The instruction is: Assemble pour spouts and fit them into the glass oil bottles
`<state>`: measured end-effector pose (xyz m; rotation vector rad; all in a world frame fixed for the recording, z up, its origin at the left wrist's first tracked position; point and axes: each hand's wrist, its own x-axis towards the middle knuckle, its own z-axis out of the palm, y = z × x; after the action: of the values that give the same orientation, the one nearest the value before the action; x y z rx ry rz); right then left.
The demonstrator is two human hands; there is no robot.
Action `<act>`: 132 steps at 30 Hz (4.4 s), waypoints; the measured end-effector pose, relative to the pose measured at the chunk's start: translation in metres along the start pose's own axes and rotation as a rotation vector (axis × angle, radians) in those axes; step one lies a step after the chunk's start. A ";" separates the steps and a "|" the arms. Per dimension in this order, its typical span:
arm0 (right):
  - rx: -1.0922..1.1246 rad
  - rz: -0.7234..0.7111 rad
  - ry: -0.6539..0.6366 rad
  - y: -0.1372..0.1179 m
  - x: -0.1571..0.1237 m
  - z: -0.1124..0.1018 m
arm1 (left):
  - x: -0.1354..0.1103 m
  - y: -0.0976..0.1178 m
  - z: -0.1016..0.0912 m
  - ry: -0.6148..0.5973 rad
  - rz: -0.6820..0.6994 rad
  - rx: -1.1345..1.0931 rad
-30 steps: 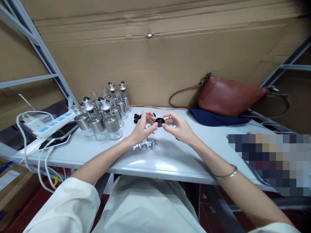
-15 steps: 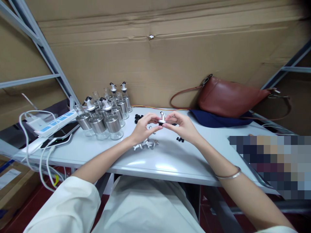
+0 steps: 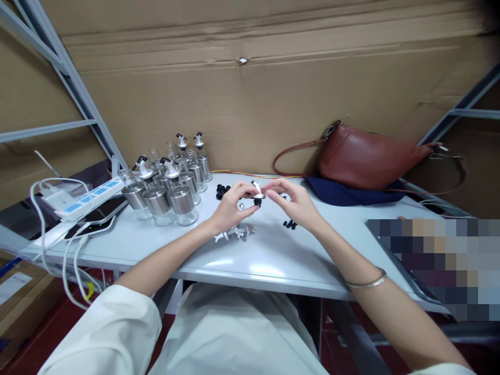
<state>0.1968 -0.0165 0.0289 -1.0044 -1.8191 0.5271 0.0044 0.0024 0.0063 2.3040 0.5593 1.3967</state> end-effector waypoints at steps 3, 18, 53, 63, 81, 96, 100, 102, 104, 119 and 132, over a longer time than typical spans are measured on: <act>-0.124 0.014 0.082 0.010 0.005 -0.011 | 0.000 -0.001 -0.001 -0.011 0.011 0.067; -0.788 0.176 -0.357 0.069 0.009 -0.030 | -0.003 -0.007 -0.004 -0.165 0.101 0.481; -0.600 0.052 0.127 0.043 0.014 -0.022 | 0.000 0.000 -0.006 -0.339 0.372 0.685; -0.242 -0.310 0.241 0.016 0.002 0.002 | 0.001 -0.003 -0.006 -0.350 0.365 0.709; -0.160 -0.272 0.192 0.015 0.001 0.004 | -0.002 -0.007 -0.002 -0.153 0.316 0.640; 0.187 0.002 0.081 0.016 0.003 0.003 | -0.002 -0.004 -0.005 -0.186 0.305 0.610; 0.276 0.055 0.059 0.014 0.002 0.004 | 0.000 -0.001 -0.007 -0.173 0.325 0.651; 0.285 0.055 0.036 0.014 0.002 0.006 | 0.001 0.000 -0.008 -0.167 0.323 0.671; 0.257 0.039 0.014 0.015 0.001 0.008 | 0.001 0.000 -0.009 -0.168 0.315 0.693; -0.062 -0.171 0.047 0.015 0.000 0.006 | -0.001 -0.001 -0.008 -0.123 0.326 0.712; -0.013 -0.116 0.059 0.015 -0.001 0.006 | -0.004 -0.008 -0.006 -0.050 0.129 0.369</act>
<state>0.1979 -0.0086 0.0154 -0.9077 -1.8174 0.4118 -0.0032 0.0078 0.0019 2.6996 0.7149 1.3829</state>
